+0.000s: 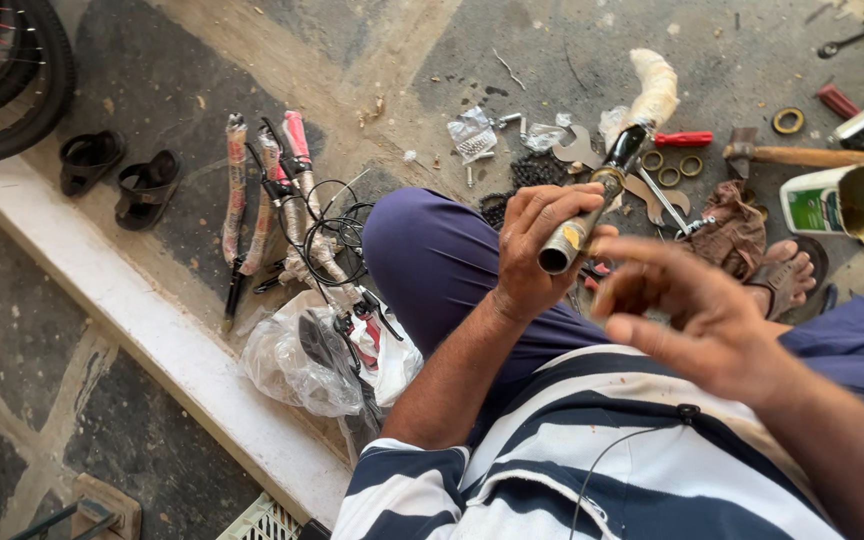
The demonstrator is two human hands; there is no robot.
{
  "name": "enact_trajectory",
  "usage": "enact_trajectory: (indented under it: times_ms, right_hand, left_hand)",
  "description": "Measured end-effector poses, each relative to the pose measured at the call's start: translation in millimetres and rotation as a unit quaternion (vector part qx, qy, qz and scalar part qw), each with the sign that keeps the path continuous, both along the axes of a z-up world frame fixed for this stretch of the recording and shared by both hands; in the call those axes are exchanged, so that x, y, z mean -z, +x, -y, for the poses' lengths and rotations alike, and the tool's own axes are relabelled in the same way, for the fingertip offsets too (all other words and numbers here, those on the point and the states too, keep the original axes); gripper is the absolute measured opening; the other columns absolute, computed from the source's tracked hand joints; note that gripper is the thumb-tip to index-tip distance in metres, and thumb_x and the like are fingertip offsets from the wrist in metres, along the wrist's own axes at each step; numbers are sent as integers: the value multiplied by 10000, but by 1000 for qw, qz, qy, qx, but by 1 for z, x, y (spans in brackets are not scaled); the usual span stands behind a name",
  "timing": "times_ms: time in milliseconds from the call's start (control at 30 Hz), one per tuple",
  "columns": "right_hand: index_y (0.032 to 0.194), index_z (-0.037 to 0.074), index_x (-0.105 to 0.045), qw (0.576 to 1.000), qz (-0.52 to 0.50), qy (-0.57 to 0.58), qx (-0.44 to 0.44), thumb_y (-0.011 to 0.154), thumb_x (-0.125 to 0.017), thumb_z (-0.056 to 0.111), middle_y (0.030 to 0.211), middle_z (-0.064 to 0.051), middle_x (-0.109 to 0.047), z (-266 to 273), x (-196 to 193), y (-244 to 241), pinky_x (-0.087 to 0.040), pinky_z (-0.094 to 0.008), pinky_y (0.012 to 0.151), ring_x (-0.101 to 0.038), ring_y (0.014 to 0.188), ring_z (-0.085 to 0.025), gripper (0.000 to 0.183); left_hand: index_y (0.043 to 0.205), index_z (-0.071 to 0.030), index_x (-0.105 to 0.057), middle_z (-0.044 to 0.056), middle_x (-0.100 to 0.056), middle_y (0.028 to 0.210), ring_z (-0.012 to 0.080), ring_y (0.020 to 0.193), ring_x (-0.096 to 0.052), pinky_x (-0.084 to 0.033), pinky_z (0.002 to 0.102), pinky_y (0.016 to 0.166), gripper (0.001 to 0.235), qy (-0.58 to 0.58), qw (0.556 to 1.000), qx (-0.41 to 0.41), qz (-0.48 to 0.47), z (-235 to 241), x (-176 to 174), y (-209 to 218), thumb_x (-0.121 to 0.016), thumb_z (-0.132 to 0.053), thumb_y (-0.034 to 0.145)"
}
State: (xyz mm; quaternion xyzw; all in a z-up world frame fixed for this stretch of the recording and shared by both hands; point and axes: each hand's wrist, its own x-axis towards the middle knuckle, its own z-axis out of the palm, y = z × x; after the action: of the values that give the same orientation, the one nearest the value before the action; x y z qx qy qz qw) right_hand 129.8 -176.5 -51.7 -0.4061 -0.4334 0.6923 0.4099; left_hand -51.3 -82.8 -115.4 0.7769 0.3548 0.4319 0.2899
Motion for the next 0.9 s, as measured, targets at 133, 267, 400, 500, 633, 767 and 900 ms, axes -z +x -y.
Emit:
enact_trajectory:
  times_ms: [133,267,400,500,633,767,900]
  right_hand:
    - [1630,121,-351,999,-22,-36,-18,883,-724,119,1007,-109,-681,-28,-2,0,-543,-330,800,-639,931,-167,835]
    - [1655,199,-247,994,-47,-82,-50,853,-750,137,979,-107,-691,-24,-10,-15,-574,-350,853,-666,915,-169,948]
    - [1662,166,-234,996,-68,-43,-45,873,-761,179,1026,-135,-735,-7,-11,-7,-570,-364,866,-676,949,-184,949]
    - [1709,167,-152,998,-49,-13,-43,913,-767,206,1083,-138,-729,-10,1,-2,-594,-369,884,-696,967,-192,1007]
    - [1719,174,18,989,73,60,-117,934,-760,259,1142,-77,-748,1,4,-9,-585,-293,758,-702,924,-137,1108]
    - [1655,149,-174,989,88,80,-87,891,-736,208,1056,-122,-781,-2,-6,-5,-603,-318,800,-719,841,-178,950]
    - [1648,194,-83,972,197,21,-122,818,-728,292,1016,-76,-770,-28,-14,-6,-570,-329,699,-722,810,-173,1055]
  left_hand:
    - [1240,-136,-633,21,-700,1276,207,1119,-669,-498,342,1005,435,7,1000,11,-14,0,-5,0,-836,-250,873]
    - [1245,-121,-631,26,-695,1280,229,1150,-672,-498,344,978,492,-2,1000,22,14,1,-6,-1,-829,-279,824]
    - [1261,-127,-642,16,-699,1294,197,1106,-686,-535,338,967,429,5,1000,-3,-2,4,3,-1,-844,-228,896]
    - [1258,-113,-652,32,-695,1284,211,1120,-681,-556,348,960,446,5,1000,-5,-3,3,7,0,-843,-224,871]
    - [1248,-122,-665,30,-705,1276,199,1130,-698,-571,334,956,405,-3,1000,-23,3,7,7,2,-834,-267,909]
    - [1255,-116,-653,46,-687,1263,193,1124,-688,-587,327,953,467,-15,999,-27,40,5,5,1,-786,-347,872]
    - [1217,-101,-648,60,-689,1235,218,1156,-684,-585,353,950,484,13,1000,-13,25,5,1,4,-839,-340,843]
